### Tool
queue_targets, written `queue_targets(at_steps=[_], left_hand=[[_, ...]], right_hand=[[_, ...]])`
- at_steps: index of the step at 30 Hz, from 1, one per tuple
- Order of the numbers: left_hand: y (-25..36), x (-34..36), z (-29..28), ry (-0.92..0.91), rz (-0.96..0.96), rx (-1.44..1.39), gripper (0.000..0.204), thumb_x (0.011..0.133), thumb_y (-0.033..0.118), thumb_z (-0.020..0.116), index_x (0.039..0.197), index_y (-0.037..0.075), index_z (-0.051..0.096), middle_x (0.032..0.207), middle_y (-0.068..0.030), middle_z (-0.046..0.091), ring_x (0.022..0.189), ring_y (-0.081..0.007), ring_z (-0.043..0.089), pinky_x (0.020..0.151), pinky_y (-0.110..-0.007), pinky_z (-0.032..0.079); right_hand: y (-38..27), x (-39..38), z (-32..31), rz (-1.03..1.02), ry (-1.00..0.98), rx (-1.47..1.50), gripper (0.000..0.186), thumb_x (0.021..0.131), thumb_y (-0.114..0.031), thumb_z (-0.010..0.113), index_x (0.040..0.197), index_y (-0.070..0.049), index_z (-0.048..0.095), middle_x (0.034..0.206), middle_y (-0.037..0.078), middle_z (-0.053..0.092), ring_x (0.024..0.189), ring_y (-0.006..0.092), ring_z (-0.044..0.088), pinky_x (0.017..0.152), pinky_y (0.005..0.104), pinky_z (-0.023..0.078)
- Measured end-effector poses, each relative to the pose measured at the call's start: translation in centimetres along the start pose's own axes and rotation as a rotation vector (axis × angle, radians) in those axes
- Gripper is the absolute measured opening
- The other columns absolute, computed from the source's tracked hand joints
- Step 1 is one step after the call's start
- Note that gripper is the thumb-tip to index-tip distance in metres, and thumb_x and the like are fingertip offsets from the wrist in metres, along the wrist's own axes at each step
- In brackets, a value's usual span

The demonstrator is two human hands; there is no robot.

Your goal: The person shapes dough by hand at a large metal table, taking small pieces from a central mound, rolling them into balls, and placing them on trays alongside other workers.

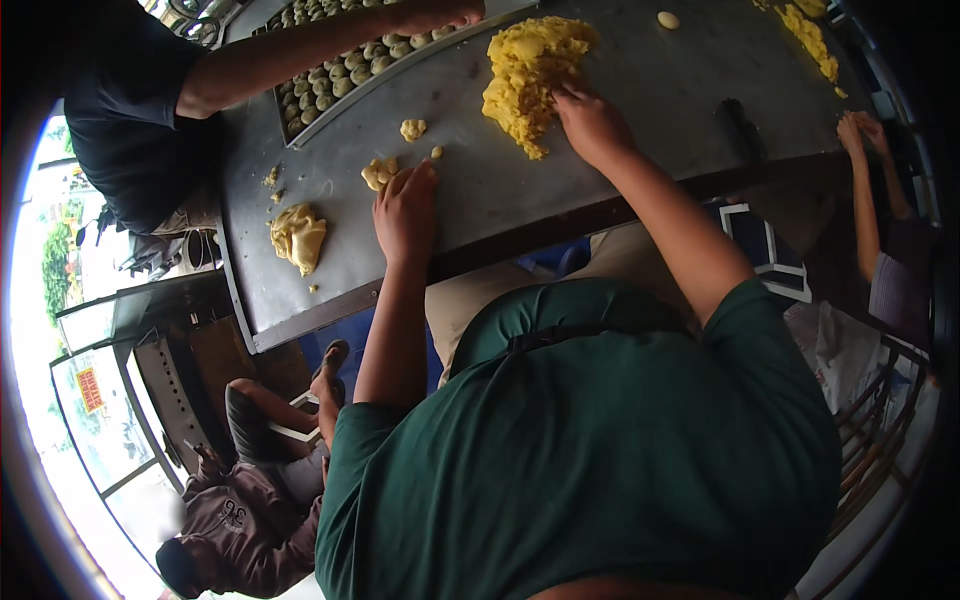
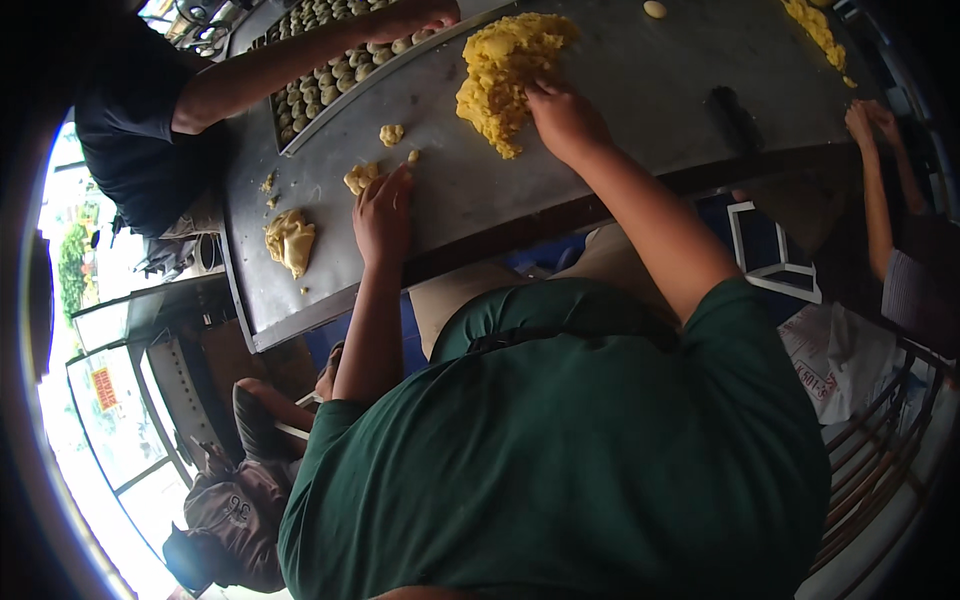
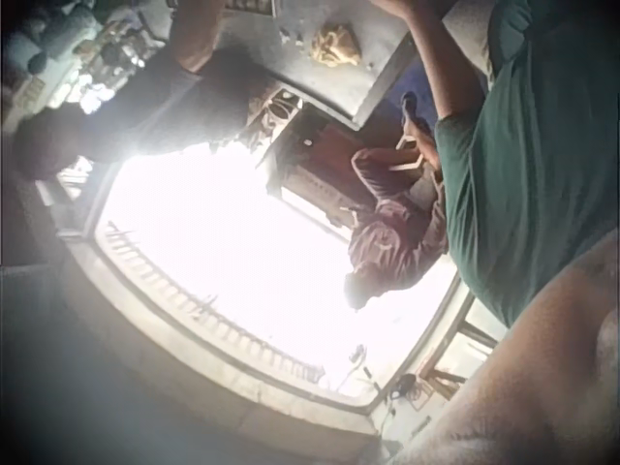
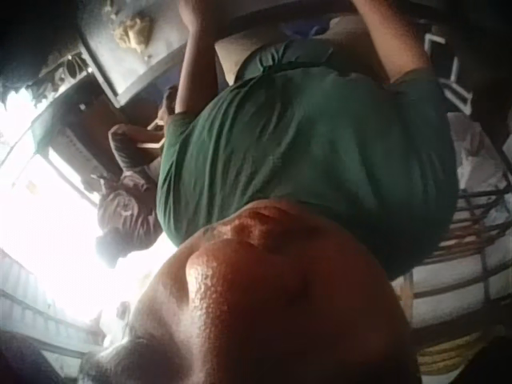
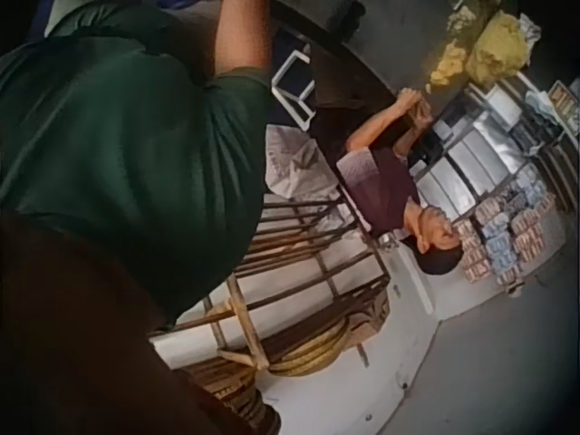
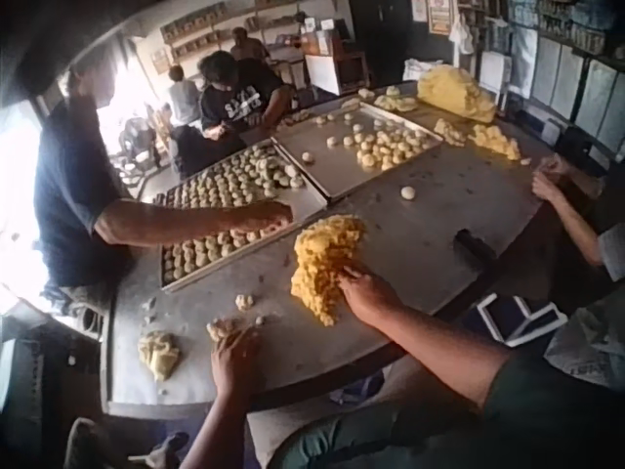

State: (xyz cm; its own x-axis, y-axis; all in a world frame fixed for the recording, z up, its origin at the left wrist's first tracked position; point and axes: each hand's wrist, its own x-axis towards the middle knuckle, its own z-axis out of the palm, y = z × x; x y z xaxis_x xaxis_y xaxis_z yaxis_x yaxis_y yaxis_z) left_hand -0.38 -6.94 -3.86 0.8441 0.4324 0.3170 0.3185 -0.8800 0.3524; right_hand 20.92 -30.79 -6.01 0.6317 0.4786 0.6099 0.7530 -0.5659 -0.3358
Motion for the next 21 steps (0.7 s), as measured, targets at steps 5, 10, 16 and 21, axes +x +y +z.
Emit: queue_targets(at_steps=[5,10,16,21], left_hand=[[0.0,1.6,0.3,-0.077,-0.18,-0.126,0.028,0.096,0.033,0.071,0.12,0.018,0.075,0.111,-0.006,0.076,0.1,-0.0316,0.072,0.085,-0.042,0.056],[0.7,2.6,1.1,0.057,0.04,-0.152,0.021,0.097,0.03,0.067,0.093,0.011,0.075,0.102,-0.0089,0.075,0.094,-0.0326,0.071,0.08,-0.045,0.056],[0.5,3.5,-0.8,-0.152,0.054,0.076,0.015,0.094,0.023,0.069,0.102,0.015,0.079,0.099,-0.0088,0.074,0.089,-0.0305,0.072,0.077,-0.044,0.056],[1.2,1.7,-2.5,-0.127,0.198,0.469,0.026,0.09,0.017,0.069,0.114,0.02,0.079,0.108,-0.0077,0.073,0.098,-0.0275,0.07,0.084,-0.042,0.055]], right_hand=[[-0.8,2.0,-3.8,0.092,-0.571,0.025,0.013,0.096,-0.016,0.066,0.105,-0.007,0.069,0.108,0.013,0.071,0.106,0.0332,0.067,0.085,0.0451,0.057],[1.0,-3.9,-3.7,0.168,-0.132,0.032,0.027,0.097,-0.016,0.065,0.123,-0.012,0.069,0.114,0.011,0.073,0.101,0.0357,0.07,0.085,0.0445,0.058],[-0.1,-0.6,-0.3,0.038,-0.061,0.048,0.017,0.095,-0.012,0.065,0.11,-0.011,0.074,0.115,0.01,0.072,0.107,0.0333,0.069,0.088,0.0432,0.058],[-0.7,0.3,-1.4,0.005,-0.378,-0.093,0.013,0.095,-0.012,0.068,0.107,-0.01,0.073,0.109,0.01,0.073,0.107,0.0318,0.068,0.088,0.0415,0.057]])
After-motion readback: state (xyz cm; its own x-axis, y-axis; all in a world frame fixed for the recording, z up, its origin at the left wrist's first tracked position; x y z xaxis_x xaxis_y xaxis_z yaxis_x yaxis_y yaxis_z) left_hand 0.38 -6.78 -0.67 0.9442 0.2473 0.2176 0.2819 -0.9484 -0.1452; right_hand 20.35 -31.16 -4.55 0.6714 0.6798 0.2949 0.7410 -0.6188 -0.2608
